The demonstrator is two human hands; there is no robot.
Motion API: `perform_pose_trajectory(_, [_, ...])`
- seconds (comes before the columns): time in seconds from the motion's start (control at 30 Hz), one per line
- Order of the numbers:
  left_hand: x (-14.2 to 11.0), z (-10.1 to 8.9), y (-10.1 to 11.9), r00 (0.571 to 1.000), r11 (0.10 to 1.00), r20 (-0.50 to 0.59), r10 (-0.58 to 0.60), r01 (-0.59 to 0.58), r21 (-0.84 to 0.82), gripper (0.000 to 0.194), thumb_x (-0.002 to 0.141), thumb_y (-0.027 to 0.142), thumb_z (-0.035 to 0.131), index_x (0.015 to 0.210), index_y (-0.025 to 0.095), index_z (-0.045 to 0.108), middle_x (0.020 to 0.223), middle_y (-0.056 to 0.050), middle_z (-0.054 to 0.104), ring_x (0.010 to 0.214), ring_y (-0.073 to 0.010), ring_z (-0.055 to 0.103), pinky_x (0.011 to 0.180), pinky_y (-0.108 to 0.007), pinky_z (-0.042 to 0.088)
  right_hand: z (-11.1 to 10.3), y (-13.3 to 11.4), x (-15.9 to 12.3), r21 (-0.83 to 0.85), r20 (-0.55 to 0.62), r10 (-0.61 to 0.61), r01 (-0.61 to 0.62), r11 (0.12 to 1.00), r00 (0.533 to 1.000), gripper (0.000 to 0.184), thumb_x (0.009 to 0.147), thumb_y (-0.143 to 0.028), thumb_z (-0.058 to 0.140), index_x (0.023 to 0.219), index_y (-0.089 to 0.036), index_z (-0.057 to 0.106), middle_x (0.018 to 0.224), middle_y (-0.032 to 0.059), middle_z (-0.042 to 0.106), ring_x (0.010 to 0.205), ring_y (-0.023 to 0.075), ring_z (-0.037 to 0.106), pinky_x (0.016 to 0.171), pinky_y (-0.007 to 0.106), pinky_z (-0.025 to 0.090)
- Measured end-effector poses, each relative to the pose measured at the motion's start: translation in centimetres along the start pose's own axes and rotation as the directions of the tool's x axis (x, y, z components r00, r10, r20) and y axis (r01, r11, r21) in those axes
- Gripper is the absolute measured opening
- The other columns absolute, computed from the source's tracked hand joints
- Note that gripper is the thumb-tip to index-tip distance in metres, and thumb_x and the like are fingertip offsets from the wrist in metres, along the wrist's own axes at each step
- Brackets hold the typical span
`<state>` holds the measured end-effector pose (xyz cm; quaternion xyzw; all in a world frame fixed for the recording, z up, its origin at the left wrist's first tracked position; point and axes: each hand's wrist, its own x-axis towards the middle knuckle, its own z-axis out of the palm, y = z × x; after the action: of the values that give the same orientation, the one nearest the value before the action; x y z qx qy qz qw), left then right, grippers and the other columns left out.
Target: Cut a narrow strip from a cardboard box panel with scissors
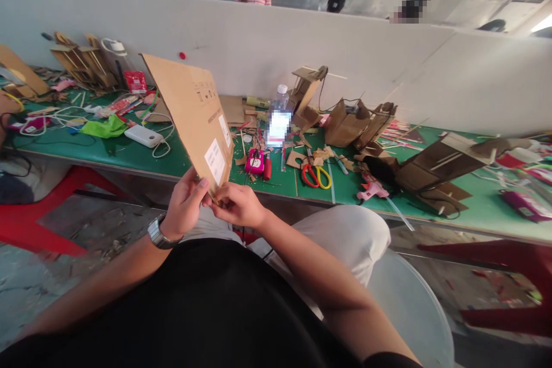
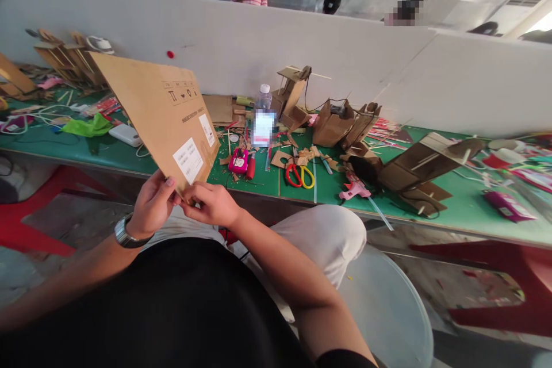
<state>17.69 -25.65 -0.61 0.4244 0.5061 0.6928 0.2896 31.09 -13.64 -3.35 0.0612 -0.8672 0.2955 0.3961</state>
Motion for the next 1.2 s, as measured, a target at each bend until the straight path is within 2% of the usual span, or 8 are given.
perform_pose_trajectory(0.2, [-0.04,-0.04,0.16,1.0,1.0,-0.008,-0.01,0.01,0.002,0.028,0.099,0.051,0.07,0.107,0.024,0.07,0.064,0.003,0.059,0.051,-0.0121,0.053,0.049,-0.023,0.043,-0.2,-0.41,0.34,0.037,-0.055,-0.066,0.069,0.997,0.996,0.006,0.102,-0.026,0.065,0.1,-0.02,0.067,0.079,0.0008,0.064,0.063,0.0111,0.058,0.063,0.022,0.048])
perform_pose_trajectory(0.37, [-0.13,-0.04,0.09,1.0,1.0,-0.017,-0.016,0.016,0.013,0.028,0.099,0.051,0.07,0.107,0.023,0.069,0.066,0.002,0.06,0.053,-0.0129,0.054,0.051,-0.024,0.045,-0.33,-0.29,0.25,0.01,-0.009,-0.026,0.026,1.0,1.0,0.011,0.102,-0.028,0.064,0.098,-0.019,0.068,0.079,0.0026,0.064,0.064,0.0127,0.059,0.064,0.024,0.05])
perform_pose_trajectory(0.47, [-0.13,-0.04,-0.04,1.0,1.0,-0.008,-0.012,0.012,0.012,0.028,0.1,0.05,0.07,0.11,0.023,0.069,0.067,0.003,0.06,0.053,-0.0121,0.054,0.051,-0.023,0.045,-0.36,-0.28,0.2,-0.007,0.019,-0.029,0.029,1.0,0.999,0.012,0.102,-0.026,0.061,0.092,-0.02,0.065,0.078,0.0028,0.062,0.065,0.0136,0.058,0.063,0.025,0.049])
perform_pose_trajectory(0.57, [-0.1,0.03,-0.02,1.0,1.0,-0.001,-0.01,0.01,0.008,0.03,0.099,0.05,0.07,0.109,0.022,0.068,0.065,0.004,0.057,0.052,-0.0116,0.052,0.05,-0.022,0.044,-0.27,-0.38,0.19,0.017,-0.015,-0.047,0.047,0.999,0.999,0.017,0.102,-0.026,0.061,0.085,-0.021,0.058,0.075,0.0015,0.06,0.065,0.0133,0.057,0.062,0.024,0.047])
perform_pose_trajectory(0.77, [-0.15,0.13,-0.05,1.0,0.999,0.022,-0.006,0.007,-0.041,0.028,0.1,0.049,0.07,0.112,0.023,0.068,0.066,0.004,0.059,0.052,-0.01,0.051,0.05,-0.02,0.044,-0.18,-0.6,0.14,0.059,-0.036,-0.014,0.016,0.998,0.999,0.009,0.103,-0.029,0.063,0.105,-0.02,0.064,0.077,0.0006,0.064,0.061,0.0119,0.056,0.061,0.024,0.048])
perform_pose_trajectory(1.0, [-0.21,-0.28,-0.54,1.0,1.0,-0.009,-0.003,0.003,-0.008,0.03,0.1,0.049,0.069,0.114,0.023,0.069,0.065,0.004,0.058,0.052,-0.0108,0.053,0.051,-0.022,0.044,0.07,0.15,-0.11,-0.028,0.025,-0.037,0.038,0.999,0.999,0.009,0.102,-0.026,0.064,0.095,-0.02,0.065,0.08,0.0031,0.065,0.066,0.0129,0.059,0.064,0.024,0.049])
perform_pose_trajectory(1.1, [-0.25,-0.28,-0.51,1.0,1.0,-0.008,-0.001,0.001,-0.011,0.031,0.099,0.05,0.07,0.113,0.023,0.069,0.063,0.004,0.057,0.052,-0.0109,0.053,0.05,-0.022,0.043,0.13,0.11,-0.05,-0.06,0.064,-0.044,0.048,0.997,0.997,0.019,0.102,-0.024,0.065,0.085,-0.021,0.058,0.077,0.0019,0.061,0.066,0.0128,0.058,0.063,0.023,0.047])
perform_pose_trajectory(1.2, [-0.31,-0.1,-0.49,1.0,0.999,-0.018,0.001,-0.001,-0.046,0.03,0.099,0.05,0.072,0.11,0.023,0.068,0.064,0.005,0.057,0.052,-0.0107,0.052,0.05,-0.022,0.042,-0.08,-0.31,0.25,-0.008,0.013,-0.041,0.041,0.999,0.999,0.026,0.102,-0.026,0.065,0.081,-0.023,0.051,0.073,-0.001,0.057,0.062,0.0115,0.055,0.06,0.022,0.044])
